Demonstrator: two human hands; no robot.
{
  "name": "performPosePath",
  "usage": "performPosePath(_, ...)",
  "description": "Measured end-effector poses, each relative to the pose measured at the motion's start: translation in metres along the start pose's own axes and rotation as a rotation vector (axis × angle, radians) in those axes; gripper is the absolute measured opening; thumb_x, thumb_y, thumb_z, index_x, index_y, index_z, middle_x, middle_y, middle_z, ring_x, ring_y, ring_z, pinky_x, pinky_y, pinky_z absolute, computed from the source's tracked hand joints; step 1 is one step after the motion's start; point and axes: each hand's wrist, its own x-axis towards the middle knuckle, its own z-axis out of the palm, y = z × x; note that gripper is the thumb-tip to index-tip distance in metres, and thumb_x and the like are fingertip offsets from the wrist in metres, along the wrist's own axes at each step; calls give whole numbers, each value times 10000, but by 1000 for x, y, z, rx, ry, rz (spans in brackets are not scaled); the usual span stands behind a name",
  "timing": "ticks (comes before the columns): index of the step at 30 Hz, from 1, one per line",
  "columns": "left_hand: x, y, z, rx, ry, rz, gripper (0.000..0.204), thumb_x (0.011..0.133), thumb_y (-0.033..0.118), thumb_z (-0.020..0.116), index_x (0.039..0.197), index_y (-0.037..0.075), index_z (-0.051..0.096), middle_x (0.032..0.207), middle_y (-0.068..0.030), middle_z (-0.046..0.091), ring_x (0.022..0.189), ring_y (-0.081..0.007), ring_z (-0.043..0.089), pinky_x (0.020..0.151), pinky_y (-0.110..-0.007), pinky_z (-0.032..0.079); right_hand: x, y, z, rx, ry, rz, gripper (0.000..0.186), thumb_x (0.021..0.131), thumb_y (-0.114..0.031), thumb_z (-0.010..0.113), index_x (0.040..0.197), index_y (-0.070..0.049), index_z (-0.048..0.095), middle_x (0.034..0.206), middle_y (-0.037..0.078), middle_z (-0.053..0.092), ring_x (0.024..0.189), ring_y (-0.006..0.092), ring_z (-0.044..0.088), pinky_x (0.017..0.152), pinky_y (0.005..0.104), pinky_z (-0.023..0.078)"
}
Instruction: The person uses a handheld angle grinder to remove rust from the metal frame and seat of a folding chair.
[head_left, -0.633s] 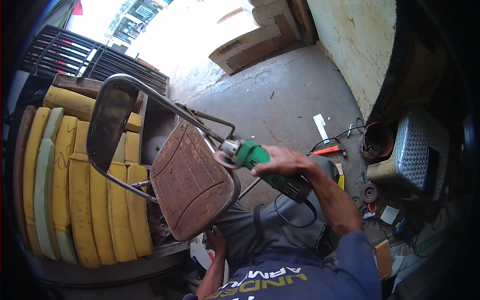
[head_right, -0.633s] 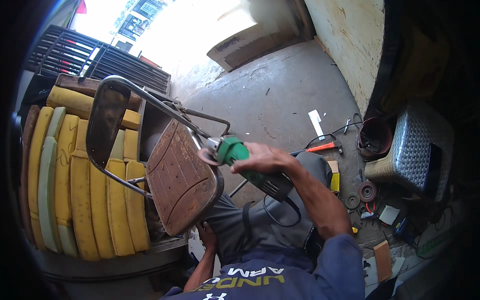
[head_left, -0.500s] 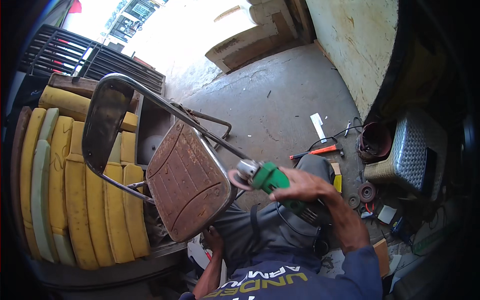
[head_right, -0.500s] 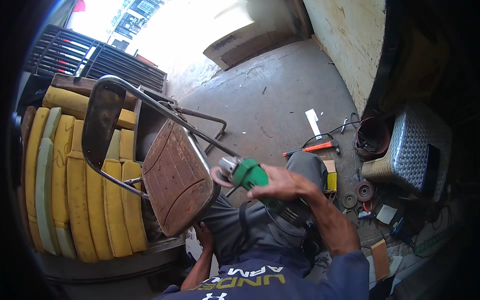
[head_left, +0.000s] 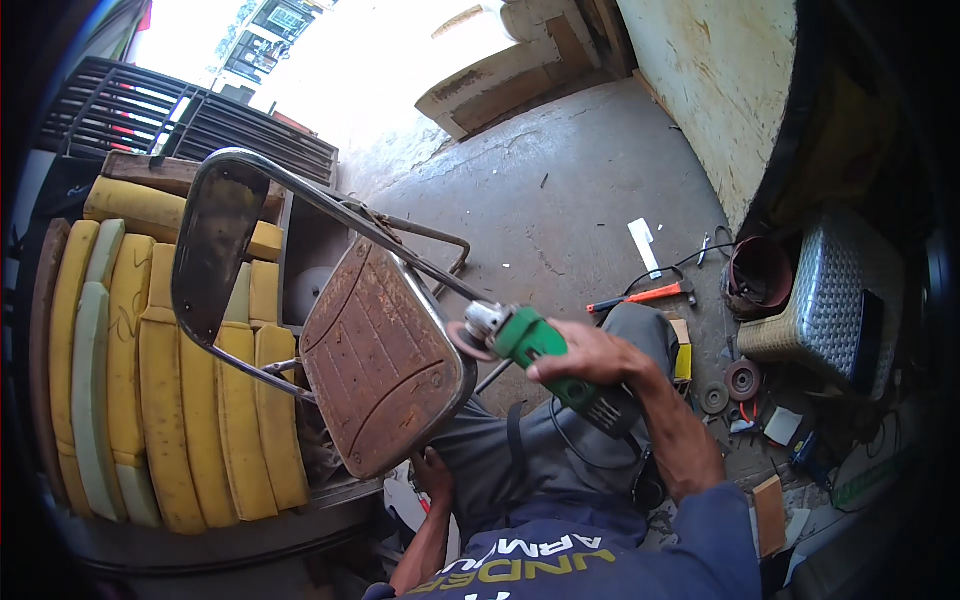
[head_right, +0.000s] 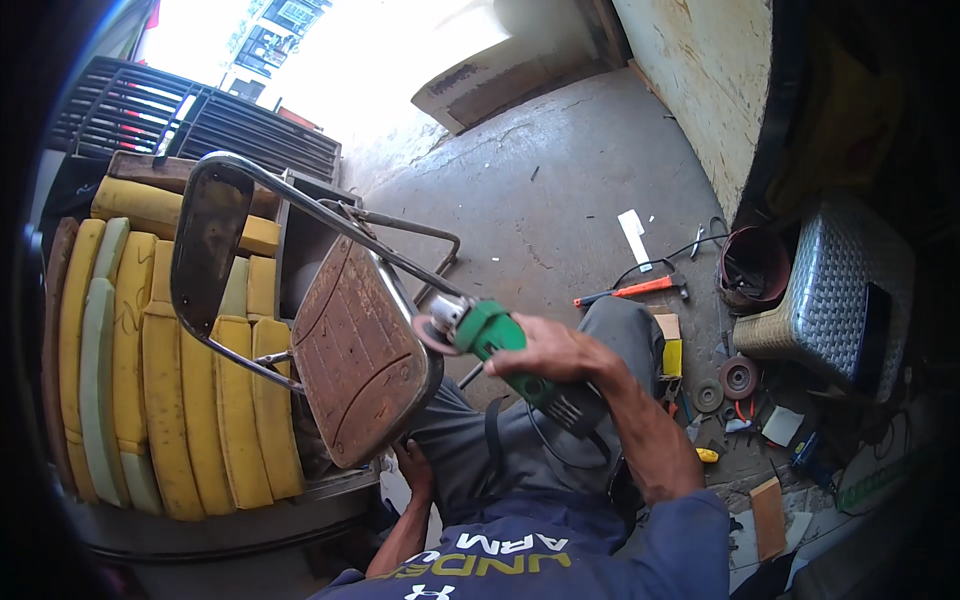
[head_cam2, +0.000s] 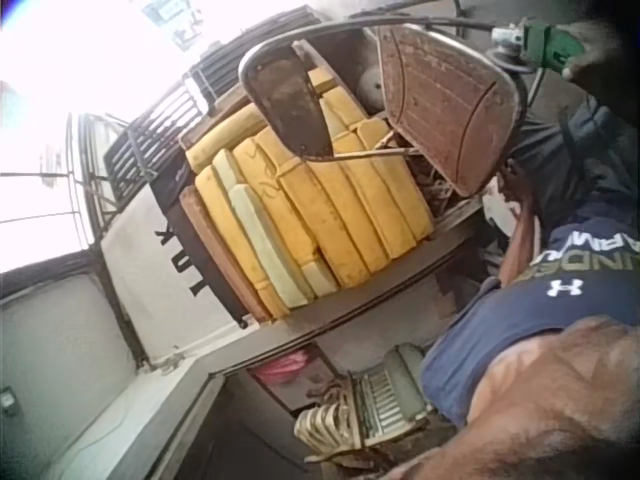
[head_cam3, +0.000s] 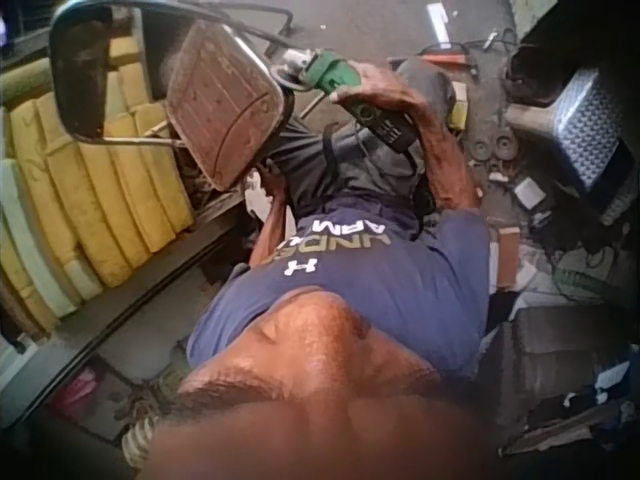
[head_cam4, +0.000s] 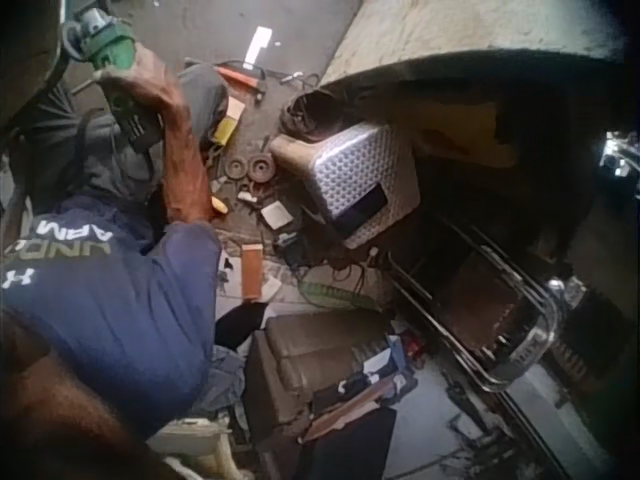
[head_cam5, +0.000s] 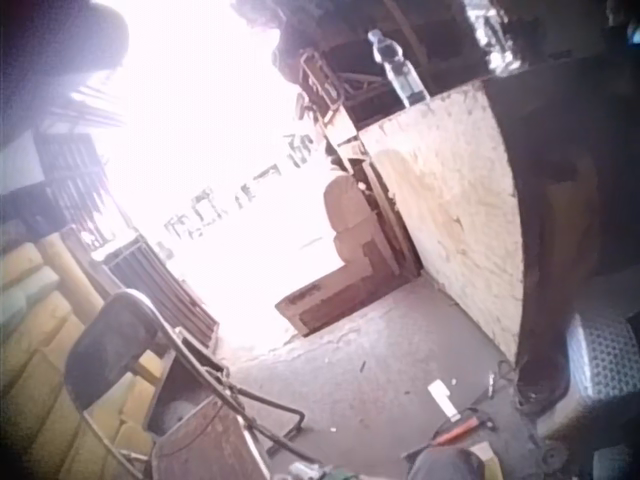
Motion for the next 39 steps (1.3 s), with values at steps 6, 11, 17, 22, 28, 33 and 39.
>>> performPosePath(6, 0, 0, 2, -43, -45, -22, 382, 1041, 189, 456, 1323, -65, 503, 1210, -258, 625, 1161, -377, 609, 1015, -442, 444, -40, -6, 9, -141, 46, 19, 833, 782, -528, 771, 1372, 1, 513, 1151, 228, 682, 1055, 323, 674, 932, 388, 511)
performPosePath(11, 3, -2, -2, -13, -112, -104, 498, 1051, 236, 436, 1483, -5, 379, 1403, -287, 564, 1308, -428, 546, 1085, -442, 403, 8, -50, 3, -358, 107, 45, 803, 780, -500, 739, 1329, 36, 502, 1022, 281, 701, 925, 388, 711, 854, 439, 552)
performPosePath(17, -4, -6, -4, -21, -93, -108, 530, 1046, 249, 453, 1502, -10, 371, 1406, -288, 558, 1308, -414, 548, 1075, -440, 415, 4, -84, 3, -591, 76, 19, 745, 780, -439, 735, 1292, 35, 472, 847, 301, 694, 803, 468, 706, 774, 518, 556)
performPosePath(22, -6, -20, 1, -62, -110, -116, 539, 1048, 248, 454, 1504, -28, 372, 1437, -274, 512, 1349, -374, 498, 1115, -424, 371, -43, -122, 14, -765, 7, 126, 629, 819, -383, 683, 1175, 93, 476, 873, 368, 679, 855, 518, 700, 829, 550, 563)
performPosePath(28, -2, -15, -2, -80, -137, -94, 526, 1054, 223, 439, 1507, -33, 357, 1439, -267, 504, 1360, -366, 482, 1148, -420, 331, 36, -123, 13, -884, 137, -31, 613, 817, -399, 694, 1177, 40, 463, 837, 323, 680, 825, 497, 695, 794, 541, 562)
performPosePath(33, -6, -13, -3, -128, -120, -122, 531, 1058, 235, 455, 1504, -36, 356, 1432, -266, 515, 1345, -357, 502, 1127, -421, 365, 33, -125, 20, -1008, 109, -143, 624, 829, -408, 688, 1191, 47, 463, 841, 314, 679, 826, 487, 696, 777, 533, 566)
performPosePath(39, -11, -13, 5, -178, -23, -105, 403, 1021, 197, 496, 1333, -58, 493, 1290, -273, 585, 1225, -381, 571, 1041, -436, 427, -41, -143, 40, -1086, -107, 38, 561, 894, -399, 647, 1194, 36, 459, 840, 250, 681, 770, 440, 701, 796, 522, 563)
